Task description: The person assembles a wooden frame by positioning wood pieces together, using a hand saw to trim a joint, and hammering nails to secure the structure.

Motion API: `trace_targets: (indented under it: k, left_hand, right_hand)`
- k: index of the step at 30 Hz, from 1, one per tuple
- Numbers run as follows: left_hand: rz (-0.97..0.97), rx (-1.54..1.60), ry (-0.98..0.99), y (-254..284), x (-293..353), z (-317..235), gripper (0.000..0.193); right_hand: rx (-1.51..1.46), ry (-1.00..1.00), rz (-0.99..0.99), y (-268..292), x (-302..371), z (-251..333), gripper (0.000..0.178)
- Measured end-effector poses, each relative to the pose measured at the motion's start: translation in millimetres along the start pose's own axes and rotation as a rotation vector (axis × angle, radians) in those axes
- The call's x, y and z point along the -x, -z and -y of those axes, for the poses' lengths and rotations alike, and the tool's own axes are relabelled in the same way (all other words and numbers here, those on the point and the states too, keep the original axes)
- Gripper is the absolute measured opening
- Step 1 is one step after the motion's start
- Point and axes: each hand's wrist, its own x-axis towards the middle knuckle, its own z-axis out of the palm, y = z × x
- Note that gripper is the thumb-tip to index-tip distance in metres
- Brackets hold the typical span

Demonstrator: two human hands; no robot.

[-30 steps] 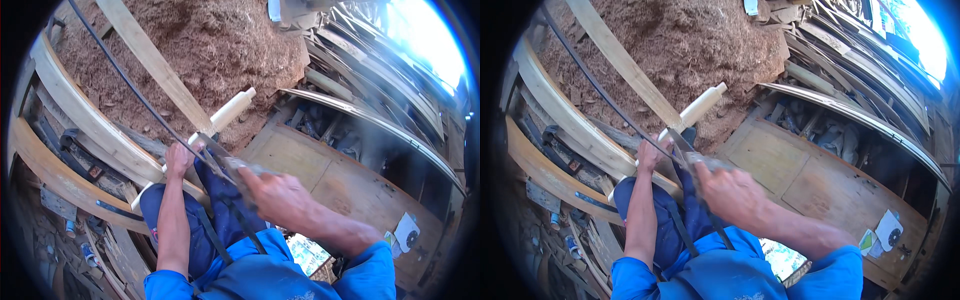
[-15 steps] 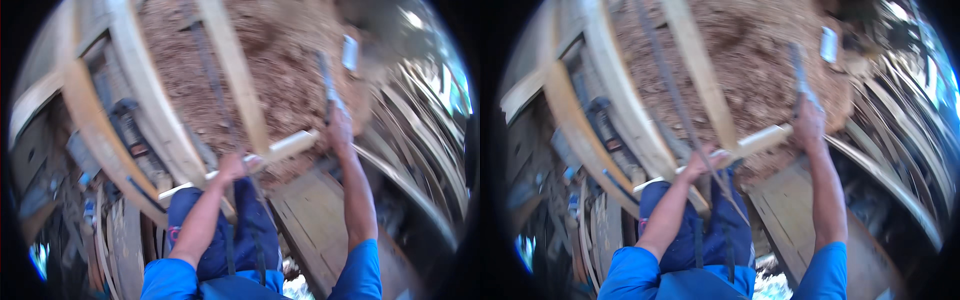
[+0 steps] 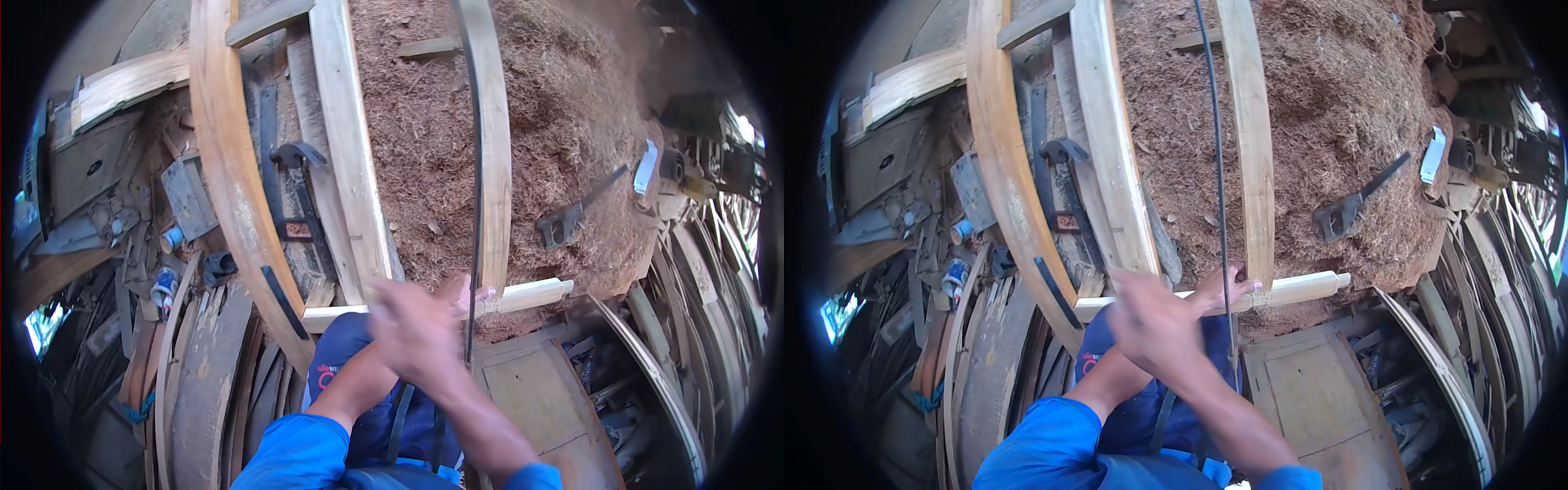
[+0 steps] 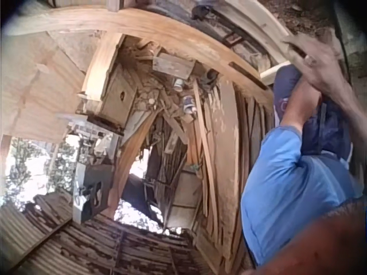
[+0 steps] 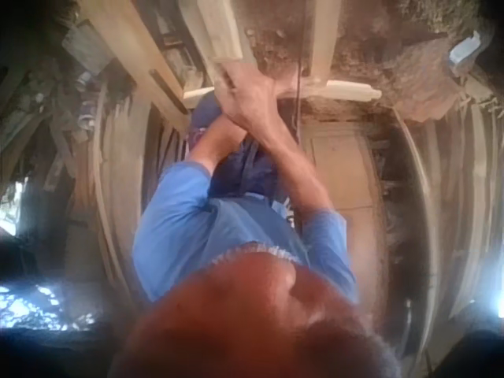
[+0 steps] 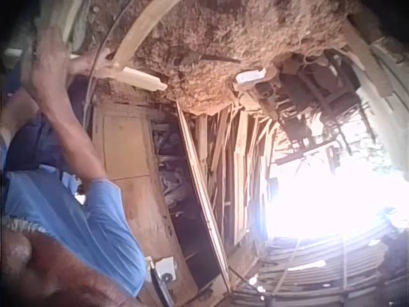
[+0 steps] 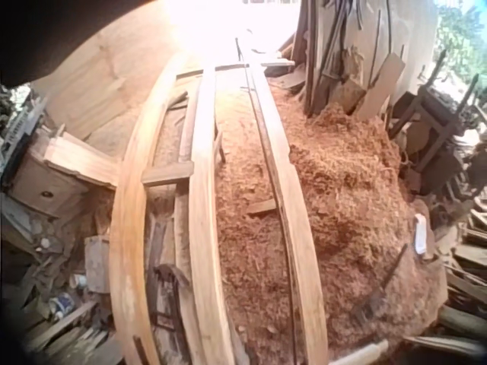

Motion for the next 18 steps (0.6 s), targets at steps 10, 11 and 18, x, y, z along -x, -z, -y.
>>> trace_targets:
  k: [10, 11, 18]
  left_hand:
    - [0.035, 0.322, -0.067, -6.2, -5.2, -7.3, 0.042]
    - [0.067, 0.317, -0.078, -3.4, -4.1, -15.0, 0.042]
    - [0.071, 0.381, 0.03, 9.0, -9.3, -3.4, 0.042]
  right_hand:
    - [0.781, 0.31, 0.031, -194.0, -112.8, -90.3, 0.034]
    - [0.764, 0.266, -0.065, -193.9, -119.4, -86.0, 0.037]
    - [-0.186, -0.223, 0.343, -109.2, -109.8, 2.8, 0.074]
